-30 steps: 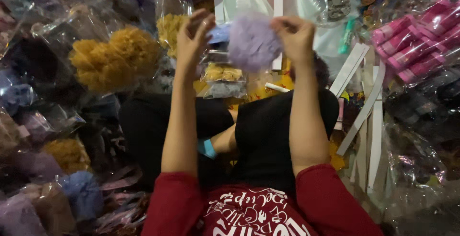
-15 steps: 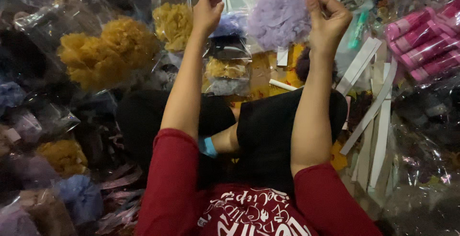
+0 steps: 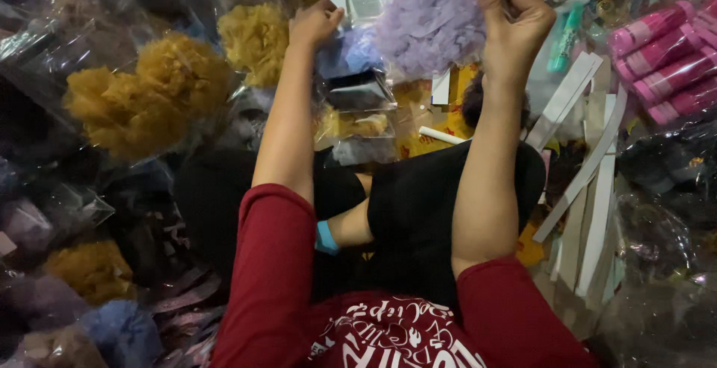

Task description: The person packs bath sponges into plastic bags and seals them with a stapler.

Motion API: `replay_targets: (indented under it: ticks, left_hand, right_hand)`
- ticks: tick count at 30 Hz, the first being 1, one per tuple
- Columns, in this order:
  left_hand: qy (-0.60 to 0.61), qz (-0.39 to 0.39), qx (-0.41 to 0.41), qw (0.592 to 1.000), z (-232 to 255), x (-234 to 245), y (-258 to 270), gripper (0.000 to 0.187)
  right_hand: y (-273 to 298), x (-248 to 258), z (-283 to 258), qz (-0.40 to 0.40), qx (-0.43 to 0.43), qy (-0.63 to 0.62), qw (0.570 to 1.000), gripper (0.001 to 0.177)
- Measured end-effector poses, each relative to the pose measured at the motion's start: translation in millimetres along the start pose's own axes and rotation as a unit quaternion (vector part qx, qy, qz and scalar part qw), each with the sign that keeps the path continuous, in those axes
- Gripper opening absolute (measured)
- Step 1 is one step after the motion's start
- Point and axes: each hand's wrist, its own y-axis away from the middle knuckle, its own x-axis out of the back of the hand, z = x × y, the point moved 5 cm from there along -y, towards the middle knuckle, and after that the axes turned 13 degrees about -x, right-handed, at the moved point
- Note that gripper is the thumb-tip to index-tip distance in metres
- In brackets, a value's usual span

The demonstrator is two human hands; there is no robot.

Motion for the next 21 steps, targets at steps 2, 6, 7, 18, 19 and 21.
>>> replay_targets:
  ticks: [2,6,7,18,19,21]
  left_hand:
    - [-0.011,0.032,0.002,0.999,-1.0,3.5,4.6,0.035]
    - [0.031,0.116,-0.071,0.990,15.2,19.6,9.6,0.009]
    - [0.167,0.132,-0.107,0.971,21.3,21.5,11.2,0.014]
    - [0.464,0.039,-0.262,0.845,87.7,41.2,61.8,0.049]
    - [0.519,0.022,-0.168,0.838,89.5,39.7,67.6,0.076]
    - [0.567,0.006,-0.073,0.821,97.5,40.7,84.1,0.103]
  right_hand:
    - [1.2,-1.3,-2.1,-0.011,0.010,0.007,1.000,0.019]
    - [-2.6,-0.5,-1.0,-0.015,0.006,-0.012,1.000,0.022]
    - [-3.0,-0.1,-0.9,-0.014,-0.004,-0.017,1.000,0.022]
    - [13.6,-15.7,7.6,-0.191,-0.119,0.048,0.973,0.020]
    - [15.2,-18.6,1.8,-0.215,-0.097,0.054,0.970,0.018]
    - [18.4,-23.1,-8.4,-0.239,-0.074,0.058,0.967,0.016]
